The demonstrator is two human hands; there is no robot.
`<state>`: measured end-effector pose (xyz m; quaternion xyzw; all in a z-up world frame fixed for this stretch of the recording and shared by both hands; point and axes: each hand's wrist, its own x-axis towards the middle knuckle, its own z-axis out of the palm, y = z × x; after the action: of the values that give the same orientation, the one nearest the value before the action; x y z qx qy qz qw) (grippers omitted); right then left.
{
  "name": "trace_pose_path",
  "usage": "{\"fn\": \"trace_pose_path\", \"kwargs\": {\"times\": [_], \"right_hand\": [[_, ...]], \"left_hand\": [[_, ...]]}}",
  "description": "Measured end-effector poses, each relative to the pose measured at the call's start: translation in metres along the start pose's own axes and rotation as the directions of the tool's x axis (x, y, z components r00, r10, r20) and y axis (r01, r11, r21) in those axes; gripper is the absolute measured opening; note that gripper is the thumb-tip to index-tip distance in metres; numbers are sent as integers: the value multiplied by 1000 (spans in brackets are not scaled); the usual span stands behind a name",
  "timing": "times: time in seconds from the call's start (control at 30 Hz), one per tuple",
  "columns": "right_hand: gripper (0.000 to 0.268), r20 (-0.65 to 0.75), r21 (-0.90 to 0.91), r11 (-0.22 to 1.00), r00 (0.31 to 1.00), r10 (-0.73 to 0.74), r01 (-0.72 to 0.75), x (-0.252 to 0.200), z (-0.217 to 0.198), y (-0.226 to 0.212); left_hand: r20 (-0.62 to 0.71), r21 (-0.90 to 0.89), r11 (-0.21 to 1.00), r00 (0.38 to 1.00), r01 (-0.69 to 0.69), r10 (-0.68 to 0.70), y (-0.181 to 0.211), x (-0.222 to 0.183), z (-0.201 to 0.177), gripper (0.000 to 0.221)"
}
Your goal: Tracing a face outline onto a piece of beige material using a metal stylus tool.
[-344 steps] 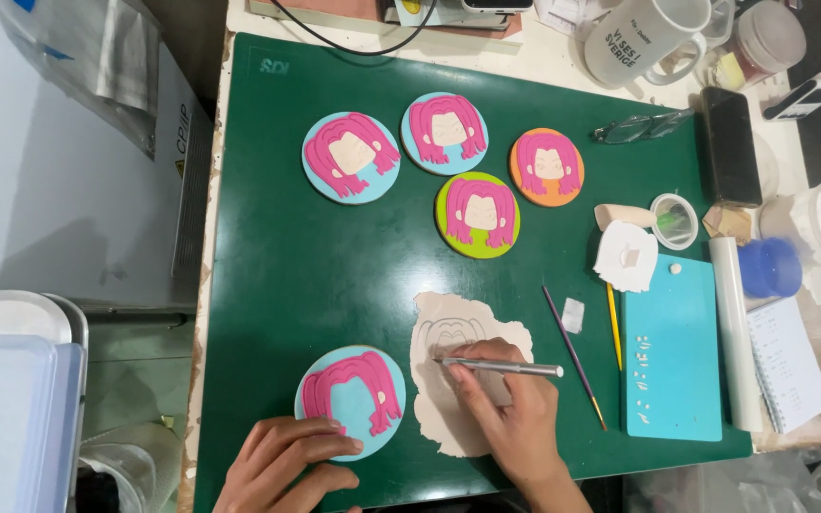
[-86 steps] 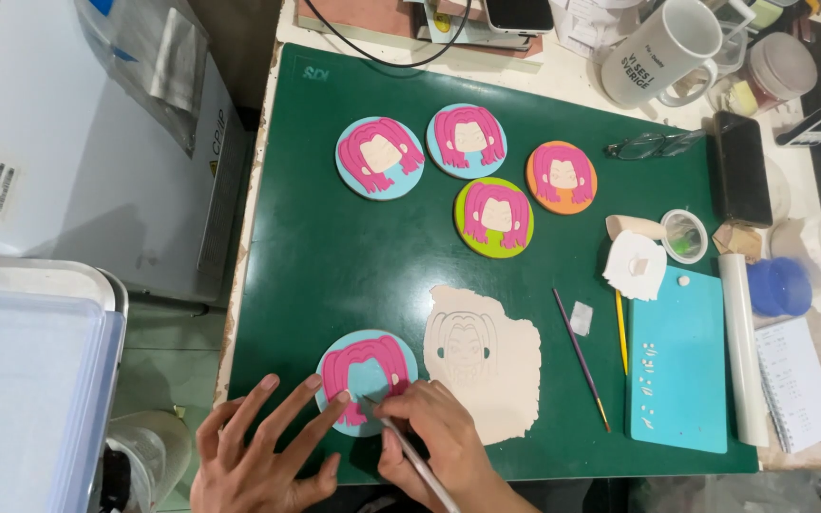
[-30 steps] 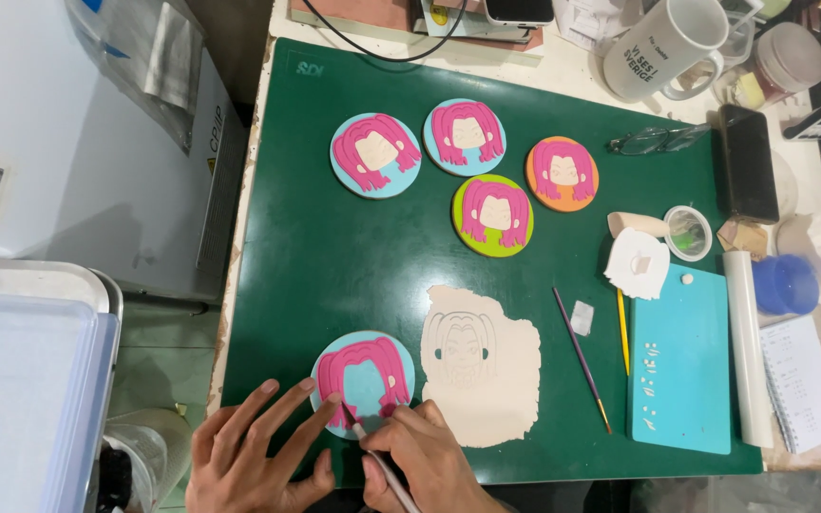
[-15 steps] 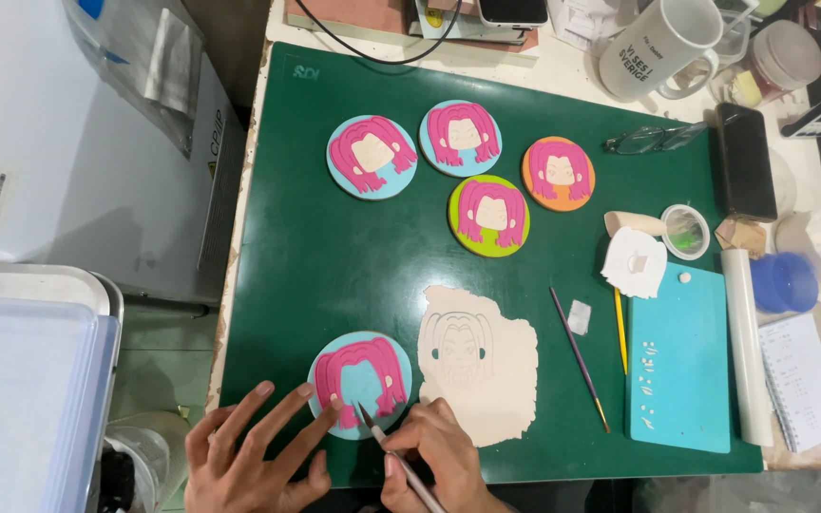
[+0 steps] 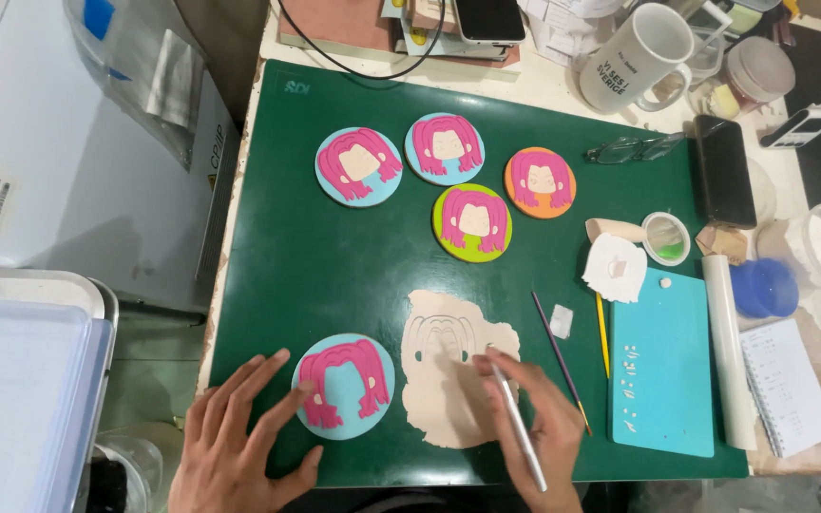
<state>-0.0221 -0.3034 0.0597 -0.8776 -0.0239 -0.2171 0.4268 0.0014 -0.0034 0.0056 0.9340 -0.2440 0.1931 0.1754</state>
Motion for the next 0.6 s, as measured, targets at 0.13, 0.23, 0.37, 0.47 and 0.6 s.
{"fn": "trace_pose_path", "kwargs": {"times": [0.13,0.23,0.37,0.47,0.6], "right_hand": [[26,-126,-34,991,985,121,-126,4,-28,12],[20,-181,12,995,978,102,-101,0,-39,23],[21,-224,-29,990,967,126,-135,-6,-40,21],[20,-243,158,947,918,313,-281,-8,-36,22],[18,-152,329,896,920,361,-297,-17,-29,46]], "left_hand": [[231,-50,991,966,127,-112,1,4,5,120],[265,-122,986,961,109,-73,7,21,11,116],[392,-247,951,916,187,-78,8,56,-4,116],[363,-265,948,929,178,-73,10,69,-4,108],[334,-197,969,939,150,-77,20,69,6,101]]}}
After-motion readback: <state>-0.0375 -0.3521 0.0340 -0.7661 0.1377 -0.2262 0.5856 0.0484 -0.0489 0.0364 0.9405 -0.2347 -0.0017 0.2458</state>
